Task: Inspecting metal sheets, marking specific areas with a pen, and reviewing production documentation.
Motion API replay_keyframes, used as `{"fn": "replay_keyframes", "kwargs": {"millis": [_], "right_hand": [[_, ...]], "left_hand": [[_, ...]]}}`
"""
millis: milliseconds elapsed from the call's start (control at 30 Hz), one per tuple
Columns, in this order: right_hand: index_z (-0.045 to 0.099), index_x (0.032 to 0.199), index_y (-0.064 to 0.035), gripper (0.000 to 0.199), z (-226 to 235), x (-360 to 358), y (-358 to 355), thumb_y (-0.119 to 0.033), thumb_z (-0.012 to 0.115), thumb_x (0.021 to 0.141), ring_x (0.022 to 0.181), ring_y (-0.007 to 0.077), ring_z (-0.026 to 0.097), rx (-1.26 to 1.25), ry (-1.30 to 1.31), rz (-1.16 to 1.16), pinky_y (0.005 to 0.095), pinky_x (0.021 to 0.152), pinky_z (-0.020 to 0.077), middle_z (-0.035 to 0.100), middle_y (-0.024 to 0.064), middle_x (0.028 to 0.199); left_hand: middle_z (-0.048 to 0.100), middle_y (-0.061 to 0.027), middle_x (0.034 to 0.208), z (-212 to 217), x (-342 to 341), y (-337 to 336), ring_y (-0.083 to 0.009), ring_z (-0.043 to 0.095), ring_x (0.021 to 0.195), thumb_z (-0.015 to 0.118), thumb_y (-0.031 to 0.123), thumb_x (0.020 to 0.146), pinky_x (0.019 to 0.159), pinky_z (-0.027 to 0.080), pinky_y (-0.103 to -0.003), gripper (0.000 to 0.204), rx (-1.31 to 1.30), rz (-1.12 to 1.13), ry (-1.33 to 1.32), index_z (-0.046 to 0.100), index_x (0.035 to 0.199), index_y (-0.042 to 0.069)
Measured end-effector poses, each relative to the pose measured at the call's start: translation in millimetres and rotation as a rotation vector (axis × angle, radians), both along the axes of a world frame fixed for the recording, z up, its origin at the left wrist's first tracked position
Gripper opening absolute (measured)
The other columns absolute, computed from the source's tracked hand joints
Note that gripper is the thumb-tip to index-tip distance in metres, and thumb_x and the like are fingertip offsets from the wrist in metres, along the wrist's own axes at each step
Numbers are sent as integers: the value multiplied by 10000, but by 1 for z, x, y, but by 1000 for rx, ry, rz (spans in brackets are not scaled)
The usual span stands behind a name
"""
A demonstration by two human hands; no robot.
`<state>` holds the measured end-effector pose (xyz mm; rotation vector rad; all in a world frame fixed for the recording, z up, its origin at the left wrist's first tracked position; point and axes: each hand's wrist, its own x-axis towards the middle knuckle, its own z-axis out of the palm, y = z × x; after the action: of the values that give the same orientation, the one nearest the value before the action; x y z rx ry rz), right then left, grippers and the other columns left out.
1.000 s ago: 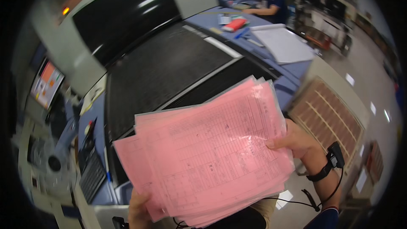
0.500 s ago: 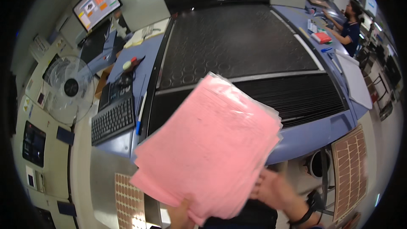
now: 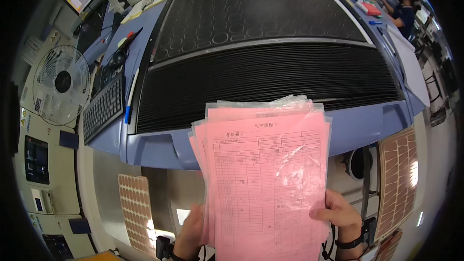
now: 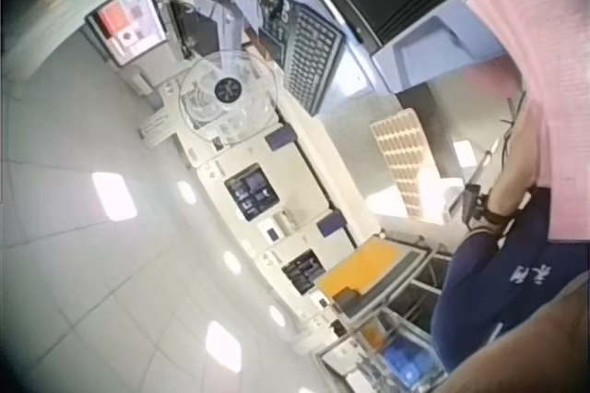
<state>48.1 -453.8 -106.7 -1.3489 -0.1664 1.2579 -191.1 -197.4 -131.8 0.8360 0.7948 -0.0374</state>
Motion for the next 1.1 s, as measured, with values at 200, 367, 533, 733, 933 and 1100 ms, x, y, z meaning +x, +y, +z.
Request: {"fn": "replay_keyframes", "kwargs": {"millis": [200, 367, 533, 733, 933, 1100], "right_hand": [[557, 1247, 102, 490, -5, -25, 13, -61, 632, 791, 982, 173, 631, -31, 1, -302, 297, 877, 492, 661, 133, 1148], [547, 1262, 84, 449, -7, -26, 14, -93, 669, 867, 1022, 151, 598, -63, -4, -315, 296, 903, 475, 647, 105, 1163], [554, 1239, 67, 441, -27, -34, -11, -134, 697, 874, 1039, 169, 596, -215, -154, -208, 323, 927, 466, 641, 116, 1177], [481, 1312, 69, 570, -26, -22, -8, -204, 730, 878, 1122, 219, 556, -124, -420, -389, 367, 1011, 408, 586, 162, 1268], [477, 1308, 66, 553, -12, -2, 9, -248, 704, 914, 1070, 202, 565, -109, -592, -377, 340, 972, 425, 591, 143, 1207], [448, 1349, 38, 526, 6, 21, 44, -305, 613, 986, 1044, 189, 593, -221, -745, -437, 307, 911, 475, 584, 157, 1220]], "left_hand": [[575, -191, 1289, 25, 23, -33, -269, 598, 1130, 413, 249, 1027, 988, 469, -383, 477, -63, 177, 135, 407, 1363, -90], [587, -192, 1266, 18, 19, -44, -263, 595, 1134, 422, 261, 1025, 980, 467, -375, 477, 97, 221, 253, 429, 1351, -87], [573, -122, 1260, 16, 18, -47, -150, 557, 1112, 483, 137, 1036, 970, 452, -293, 425, 1, 56, -18, 394, 1399, -65], [538, -78, 1278, 26, 32, -37, -96, 503, 1116, 520, 104, 1019, 940, 422, -262, 430, 186, 134, -372, 400, 1406, -37], [626, -155, 1094, 31, -7, -29, -162, 600, 957, 536, 221, 1025, 844, 489, -312, 435, 221, -108, -335, 397, 1366, -11], [613, -128, 1243, 59, -30, -15, -146, 606, 1071, 538, 152, 1019, 896, 491, -293, 458, 127, 56, -375, 406, 1428, -5]]}}
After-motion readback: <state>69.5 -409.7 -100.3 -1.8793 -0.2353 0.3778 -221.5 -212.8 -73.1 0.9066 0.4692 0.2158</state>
